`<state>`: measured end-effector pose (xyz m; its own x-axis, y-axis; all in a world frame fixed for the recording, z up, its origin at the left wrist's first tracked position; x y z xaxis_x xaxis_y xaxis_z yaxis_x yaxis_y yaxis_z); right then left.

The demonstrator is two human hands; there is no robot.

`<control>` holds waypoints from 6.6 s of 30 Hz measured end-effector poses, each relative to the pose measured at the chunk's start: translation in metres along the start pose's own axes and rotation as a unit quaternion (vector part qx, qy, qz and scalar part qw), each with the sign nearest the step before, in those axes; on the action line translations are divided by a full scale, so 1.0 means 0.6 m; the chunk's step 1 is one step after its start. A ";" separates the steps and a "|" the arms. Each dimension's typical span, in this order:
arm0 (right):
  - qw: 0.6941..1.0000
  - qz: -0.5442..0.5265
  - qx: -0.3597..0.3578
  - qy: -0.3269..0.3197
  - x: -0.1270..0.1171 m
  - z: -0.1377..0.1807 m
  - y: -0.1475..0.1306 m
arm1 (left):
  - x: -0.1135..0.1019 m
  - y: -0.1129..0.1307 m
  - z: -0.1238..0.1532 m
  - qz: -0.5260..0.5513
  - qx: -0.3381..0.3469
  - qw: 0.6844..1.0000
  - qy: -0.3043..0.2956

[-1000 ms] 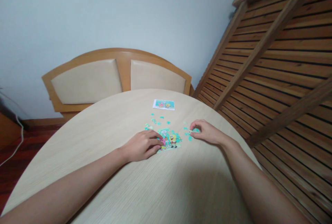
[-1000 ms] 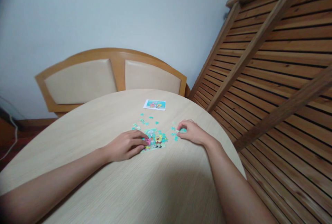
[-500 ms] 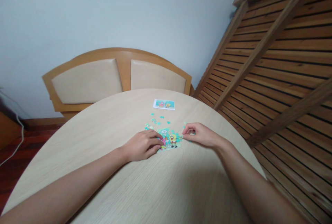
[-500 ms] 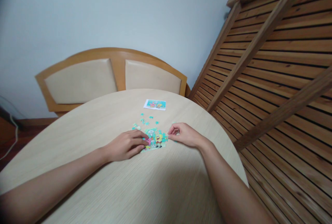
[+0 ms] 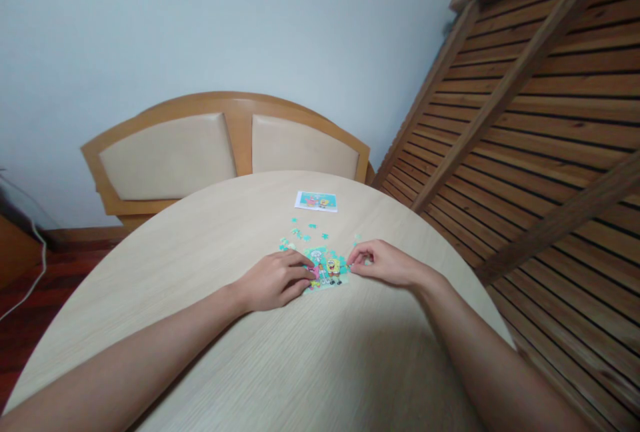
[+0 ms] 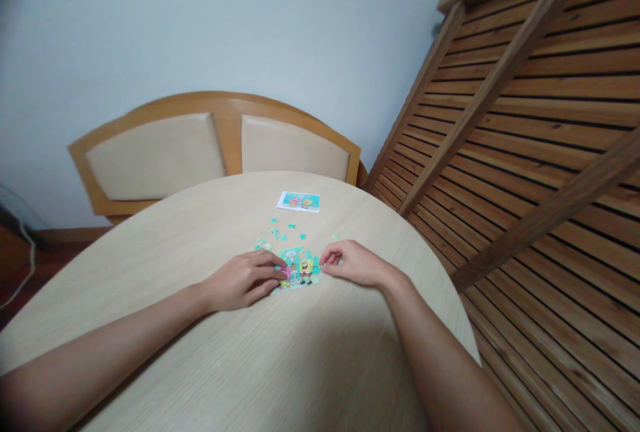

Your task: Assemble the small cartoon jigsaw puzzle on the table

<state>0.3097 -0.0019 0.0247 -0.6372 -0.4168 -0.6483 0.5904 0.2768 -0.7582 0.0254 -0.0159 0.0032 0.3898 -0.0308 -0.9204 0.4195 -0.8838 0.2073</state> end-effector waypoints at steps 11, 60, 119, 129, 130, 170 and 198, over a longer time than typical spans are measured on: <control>1.000 -0.004 0.004 -0.004 -0.003 0.002 -0.007 | 0.004 -0.002 0.001 -0.005 0.002 1.000 0.002; 0.995 0.085 -0.037 0.025 -0.008 0.005 -0.003 | 0.001 -0.001 0.000 0.005 0.005 1.000 0.005; 0.979 0.178 -0.014 0.100 -0.019 0.002 0.038 | 0.005 -0.003 0.004 0.024 0.045 0.999 -0.014; 0.981 0.166 -0.034 0.094 -0.019 -0.005 0.044 | 0.010 0.002 0.001 0.020 0.105 0.994 0.009; 0.981 0.167 -0.033 0.093 -0.019 -0.005 0.044 | 0.010 0.003 0.001 0.025 0.110 0.994 0.012; 0.988 0.059 -0.132 0.061 0.045 -0.022 -0.029 | -0.001 0.049 -0.003 0.005 0.207 0.978 -0.039; 0.990 -0.008 -0.110 0.083 0.071 -0.032 -0.025 | 0.000 0.049 -0.003 0.016 0.217 0.976 -0.020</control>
<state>0.2640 -0.0075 0.0072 -0.7287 -0.2794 -0.6252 0.4693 0.4611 -0.7531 0.0389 -0.0412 0.0100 0.3612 -0.0719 -0.9297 0.0179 -0.9963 0.0840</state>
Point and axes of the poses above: each hand's wrist, its own z-axis away from the middle knuckle, its own x-axis out of the palm, y = z × x, the point moved 1 cm from there along -z, towards the middle knuckle, and after that the axes turned 1 degree about -z, right-handed, at the moved point
